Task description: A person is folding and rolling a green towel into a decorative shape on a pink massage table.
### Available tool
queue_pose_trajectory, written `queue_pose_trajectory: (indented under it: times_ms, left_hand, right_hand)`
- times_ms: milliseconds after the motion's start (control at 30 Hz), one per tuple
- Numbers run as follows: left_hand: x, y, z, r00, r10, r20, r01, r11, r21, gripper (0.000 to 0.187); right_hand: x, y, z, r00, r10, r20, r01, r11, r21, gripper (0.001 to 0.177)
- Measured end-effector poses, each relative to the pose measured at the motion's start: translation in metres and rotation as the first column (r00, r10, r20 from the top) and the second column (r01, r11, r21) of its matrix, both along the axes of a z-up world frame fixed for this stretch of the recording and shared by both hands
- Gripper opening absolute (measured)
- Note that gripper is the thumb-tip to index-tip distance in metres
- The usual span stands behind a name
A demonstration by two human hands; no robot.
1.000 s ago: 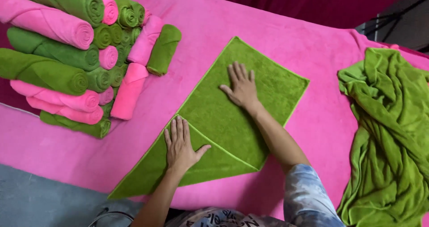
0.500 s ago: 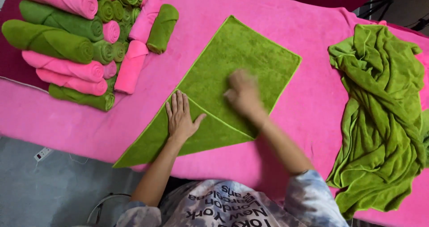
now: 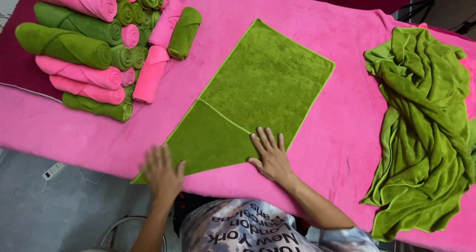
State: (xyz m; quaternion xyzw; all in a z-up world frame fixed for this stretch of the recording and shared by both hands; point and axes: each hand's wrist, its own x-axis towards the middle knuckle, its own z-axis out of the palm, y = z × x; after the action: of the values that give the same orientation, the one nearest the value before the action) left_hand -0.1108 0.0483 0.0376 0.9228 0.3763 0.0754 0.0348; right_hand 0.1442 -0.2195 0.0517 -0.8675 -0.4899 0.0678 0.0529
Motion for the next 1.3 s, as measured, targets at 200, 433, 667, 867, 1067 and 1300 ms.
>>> queue_pose_trajectory:
  times_ms: [200, 433, 667, 867, 1067, 1300]
  left_hand:
    - [-0.042, 0.01, -0.004, 0.951, 0.311, -0.003, -0.302, 0.92, -0.249, 0.095]
    - [0.091, -0.077, 0.002, 0.76, -0.22, 0.612, 0.351, 0.931, -0.102, 0.036]
    - [0.199, -0.176, -0.061, 0.427, -0.791, 0.438, 0.862, 0.503, 0.068, 0.01]
    - [0.218, -0.188, -0.054, 0.362, -0.881, 0.304, 0.893, 0.422, 0.156, 0.009]
    - [0.221, -0.19, -0.059, 0.346, -0.916, 0.202, 0.886, 0.39, 0.251, 0.011]
    - [0.214, -0.18, -0.026, 0.336, -0.899, 0.28, 0.879, 0.406, 0.25, 0.018]
  right_hand:
    - [0.017, -0.022, -0.013, 0.998, 0.025, -0.058, -0.018, 0.993, 0.118, 0.079]
    - [0.154, -0.055, -0.02, 0.981, -0.155, -0.113, 0.185, 0.919, 0.349, 0.053]
    - [0.34, -0.074, -0.072, 0.865, -0.502, 0.013, 0.446, 0.778, 0.443, 0.03]
    - [0.414, -0.046, -0.056, 0.607, -0.779, -0.155, 0.773, 0.534, 0.344, 0.028]
    - [0.414, -0.031, -0.039, 0.643, -0.731, -0.229, 0.748, 0.534, 0.394, 0.019]
    - [0.362, -0.02, 0.031, 0.597, -0.584, -0.551, 0.8, 0.489, 0.348, 0.02]
